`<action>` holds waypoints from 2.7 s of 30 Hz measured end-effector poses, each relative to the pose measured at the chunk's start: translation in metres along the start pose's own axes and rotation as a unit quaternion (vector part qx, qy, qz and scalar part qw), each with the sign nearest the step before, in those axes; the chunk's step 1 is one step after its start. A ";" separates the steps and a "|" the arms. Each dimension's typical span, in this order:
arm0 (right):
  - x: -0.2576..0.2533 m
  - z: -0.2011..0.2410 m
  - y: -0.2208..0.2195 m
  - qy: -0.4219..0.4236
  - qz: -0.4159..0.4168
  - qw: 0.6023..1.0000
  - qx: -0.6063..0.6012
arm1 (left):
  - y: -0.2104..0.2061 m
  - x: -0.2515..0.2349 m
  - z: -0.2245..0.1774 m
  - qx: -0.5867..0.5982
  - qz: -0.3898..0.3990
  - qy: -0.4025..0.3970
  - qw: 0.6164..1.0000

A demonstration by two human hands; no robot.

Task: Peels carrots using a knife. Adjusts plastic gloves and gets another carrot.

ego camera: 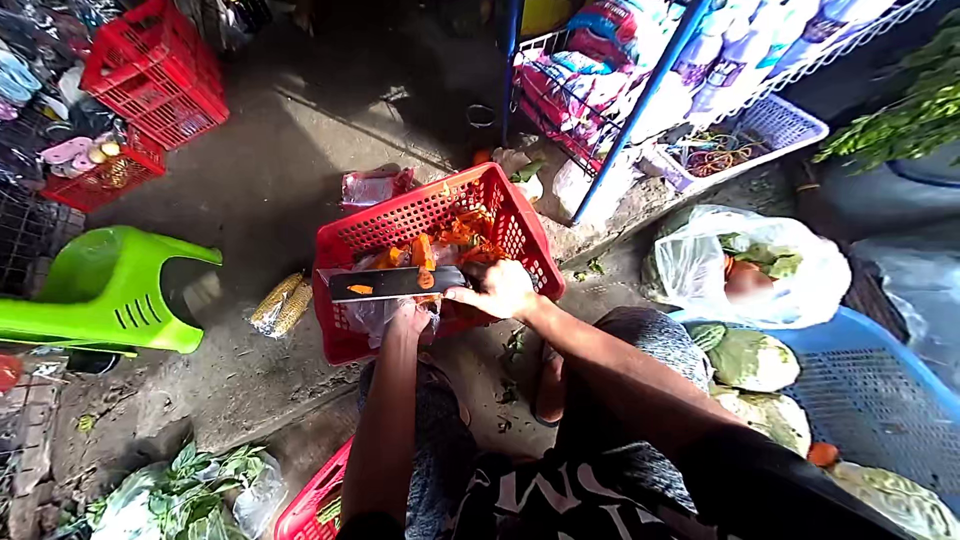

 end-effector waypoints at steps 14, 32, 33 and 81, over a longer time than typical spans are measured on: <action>0.011 -0.008 0.010 -0.037 0.005 0.999 -0.029 | -0.016 -0.011 -0.004 0.085 0.095 -0.005 0.992; -0.012 -0.041 0.018 -0.134 0.034 0.990 0.013 | -0.012 -0.021 -0.011 0.052 0.036 0.002 0.998; -0.010 -0.033 0.021 -0.123 0.032 0.992 0.006 | -0.012 -0.021 -0.011 0.046 0.041 -0.011 0.998; 0.017 0.026 0.003 0.143 -0.141 0.975 0.092 | -0.023 -0.014 -0.018 -0.003 0.160 -0.147 0.976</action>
Point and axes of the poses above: each hand's wrist, its own x-axis away from the middle knuckle, its own y-axis out of the back of the hand, z = x × y, the point moved 8 cm from there along -x, towards the middle knuckle, and after that the axes turned 1 degree about -y, right-handed, at the moved point
